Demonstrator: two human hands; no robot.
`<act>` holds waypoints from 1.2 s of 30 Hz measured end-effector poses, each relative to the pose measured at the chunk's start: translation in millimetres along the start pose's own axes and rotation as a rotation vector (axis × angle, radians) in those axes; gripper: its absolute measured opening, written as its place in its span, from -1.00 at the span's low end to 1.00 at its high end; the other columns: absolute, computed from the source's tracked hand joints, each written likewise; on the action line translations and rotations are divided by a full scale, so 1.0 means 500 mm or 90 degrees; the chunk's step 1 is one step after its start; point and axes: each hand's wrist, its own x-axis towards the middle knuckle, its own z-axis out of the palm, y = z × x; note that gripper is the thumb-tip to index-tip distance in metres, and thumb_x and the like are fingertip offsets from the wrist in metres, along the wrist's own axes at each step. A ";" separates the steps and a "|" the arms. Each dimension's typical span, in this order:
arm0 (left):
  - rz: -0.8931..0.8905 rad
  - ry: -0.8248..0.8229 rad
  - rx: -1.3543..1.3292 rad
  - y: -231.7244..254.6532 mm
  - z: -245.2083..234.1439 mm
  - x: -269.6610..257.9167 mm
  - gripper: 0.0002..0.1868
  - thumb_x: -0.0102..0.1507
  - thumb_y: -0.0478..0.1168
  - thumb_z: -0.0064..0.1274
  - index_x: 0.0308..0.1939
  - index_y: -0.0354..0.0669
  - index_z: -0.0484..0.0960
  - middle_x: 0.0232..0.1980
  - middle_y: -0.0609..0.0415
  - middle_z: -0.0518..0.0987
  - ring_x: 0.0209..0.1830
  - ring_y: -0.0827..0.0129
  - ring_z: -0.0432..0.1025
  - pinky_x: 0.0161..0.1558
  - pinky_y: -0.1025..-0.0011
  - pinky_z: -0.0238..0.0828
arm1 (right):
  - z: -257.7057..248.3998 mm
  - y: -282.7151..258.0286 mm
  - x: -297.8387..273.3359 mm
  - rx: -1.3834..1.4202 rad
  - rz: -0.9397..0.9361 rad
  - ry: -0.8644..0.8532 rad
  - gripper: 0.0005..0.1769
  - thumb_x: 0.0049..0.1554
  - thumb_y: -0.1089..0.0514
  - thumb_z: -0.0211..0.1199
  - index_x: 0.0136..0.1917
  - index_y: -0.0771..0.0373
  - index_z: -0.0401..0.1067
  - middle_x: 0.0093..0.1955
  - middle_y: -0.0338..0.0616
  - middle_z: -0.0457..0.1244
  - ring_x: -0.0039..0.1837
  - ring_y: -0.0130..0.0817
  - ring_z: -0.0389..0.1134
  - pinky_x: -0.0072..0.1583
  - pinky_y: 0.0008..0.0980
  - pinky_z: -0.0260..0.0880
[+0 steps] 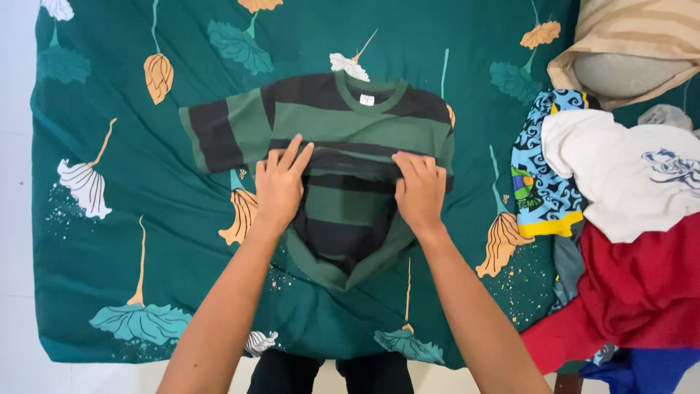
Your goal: The recorder spreads a shirt on a bed, selects a hanger from a wardrobe, puts the shirt on the hanger, and hangs it up.
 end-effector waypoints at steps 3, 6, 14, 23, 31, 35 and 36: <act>-0.027 0.051 -0.009 0.011 0.007 0.053 -0.25 -0.01 -0.41 0.15 0.31 0.02 0.57 0.54 0.03 0.33 0.24 0.17 0.38 0.12 0.14 0.26 | 0.016 0.011 0.044 -0.010 0.005 0.020 -0.43 0.02 0.40 0.21 0.33 0.19 0.46 0.37 -0.24 0.33 0.33 -0.17 0.29 0.22 -0.15 0.23; -0.053 0.008 -0.001 0.004 0.083 0.062 -0.31 0.13 -0.37 0.14 0.39 -0.03 0.52 0.61 -0.05 0.24 0.43 0.15 0.31 0.22 0.18 0.26 | 0.078 0.056 0.042 -0.017 0.021 -0.080 -0.28 0.09 0.35 0.19 0.53 0.22 0.28 0.55 -0.08 0.20 0.52 0.04 0.19 0.38 -0.04 0.21; -0.003 -0.071 -0.168 -0.005 0.059 0.034 -0.17 0.13 -0.02 0.16 0.46 -0.20 0.33 0.57 -0.18 0.16 0.56 -0.10 0.08 0.33 0.05 0.12 | 0.084 0.036 0.035 0.038 0.024 -0.228 -0.05 0.09 -0.15 0.34 0.58 0.23 0.04 0.64 0.11 -0.08 0.62 0.23 -0.14 0.50 0.19 -0.14; -0.017 -0.030 -0.219 -0.026 0.118 0.013 -0.44 0.29 -0.29 0.10 0.41 -0.07 0.49 0.56 0.03 0.33 0.59 0.05 0.17 0.35 0.12 0.18 | 0.132 0.070 -0.008 0.118 0.025 -0.113 -0.43 0.22 0.18 0.28 0.49 0.18 0.33 0.62 -0.12 0.08 0.67 0.04 -0.02 0.58 0.12 -0.06; -0.067 -0.025 -0.258 -0.026 0.113 0.029 -0.52 0.26 -0.35 0.10 0.29 -0.09 0.60 0.45 -0.01 0.48 0.52 0.03 0.26 0.31 0.11 0.19 | 0.127 0.083 0.005 0.197 0.017 -0.089 -0.50 0.22 0.24 0.28 0.42 0.18 0.41 0.56 -0.10 0.17 0.64 0.06 0.04 0.57 0.13 -0.02; -0.056 -0.029 -0.267 -0.033 0.107 0.033 -0.54 0.30 -0.35 0.09 0.30 -0.08 0.60 0.42 0.03 0.51 0.49 0.03 0.29 0.31 0.12 0.24 | 0.093 0.086 0.024 0.187 0.007 -0.120 -0.59 0.23 0.25 0.26 0.36 0.18 0.45 0.47 -0.17 0.25 0.58 -0.03 0.16 0.52 0.02 0.13; -0.050 -0.023 -0.268 -0.034 0.104 0.038 -0.54 0.31 -0.35 0.09 0.32 -0.07 0.58 0.42 0.06 0.51 0.48 0.05 0.30 0.31 0.14 0.26 | 0.086 0.088 0.030 0.179 0.025 -0.126 -0.63 0.27 0.25 0.24 0.35 0.15 0.47 0.43 -0.25 0.30 0.56 -0.15 0.24 0.53 -0.07 0.20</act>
